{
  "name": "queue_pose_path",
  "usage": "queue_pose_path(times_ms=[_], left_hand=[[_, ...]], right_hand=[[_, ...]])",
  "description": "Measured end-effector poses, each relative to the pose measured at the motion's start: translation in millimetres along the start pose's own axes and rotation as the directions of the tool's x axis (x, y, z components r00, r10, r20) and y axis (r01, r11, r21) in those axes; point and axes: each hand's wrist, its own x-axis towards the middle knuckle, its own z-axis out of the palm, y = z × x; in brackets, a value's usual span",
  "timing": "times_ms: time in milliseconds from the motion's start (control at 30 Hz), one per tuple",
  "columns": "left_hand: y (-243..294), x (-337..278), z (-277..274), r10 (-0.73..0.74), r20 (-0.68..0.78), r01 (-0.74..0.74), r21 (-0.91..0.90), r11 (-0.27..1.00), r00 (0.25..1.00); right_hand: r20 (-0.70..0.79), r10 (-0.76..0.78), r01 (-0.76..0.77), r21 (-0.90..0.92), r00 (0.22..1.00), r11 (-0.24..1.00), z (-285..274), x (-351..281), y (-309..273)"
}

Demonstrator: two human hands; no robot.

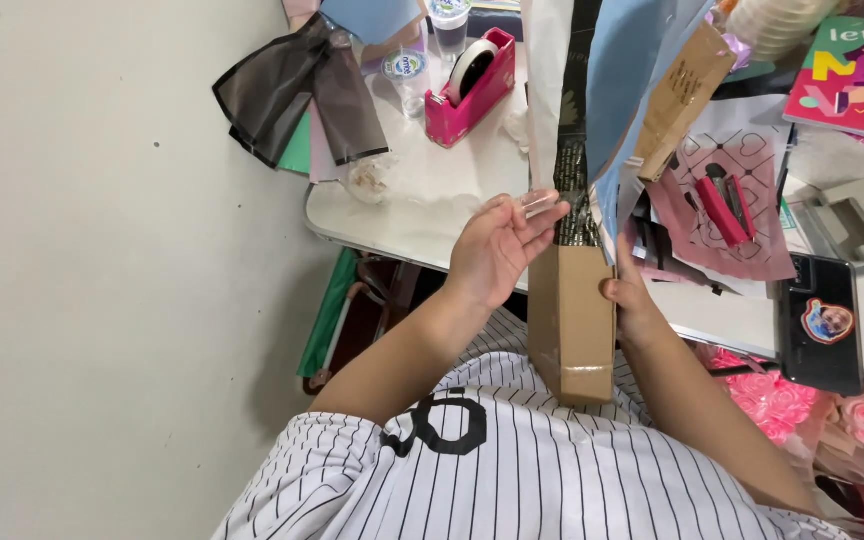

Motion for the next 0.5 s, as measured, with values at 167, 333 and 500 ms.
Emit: queue_pose_path(times_ms=[167,333,500], left_hand=[[-8.3,0.9,-11.3,-0.002,0.047,0.011,-0.183,0.983,0.999],[-17.9,0.5,-21.4,0.039,0.075,-0.022,-0.22,0.975,0.996],[-16.0,11.6,-60.3,0.151,0.044,-0.13,-0.311,0.942,0.988]], right_hand=[[0.054,-0.088,0.088,0.019,0.995,0.996,-24.0,-1.6,38.2],[0.027,-0.107,0.099,0.213,0.994,0.972,-34.7,6.1,50.6],[-0.043,-0.064,0.073,0.277,0.997,0.958,-106.6,9.2,102.5]])
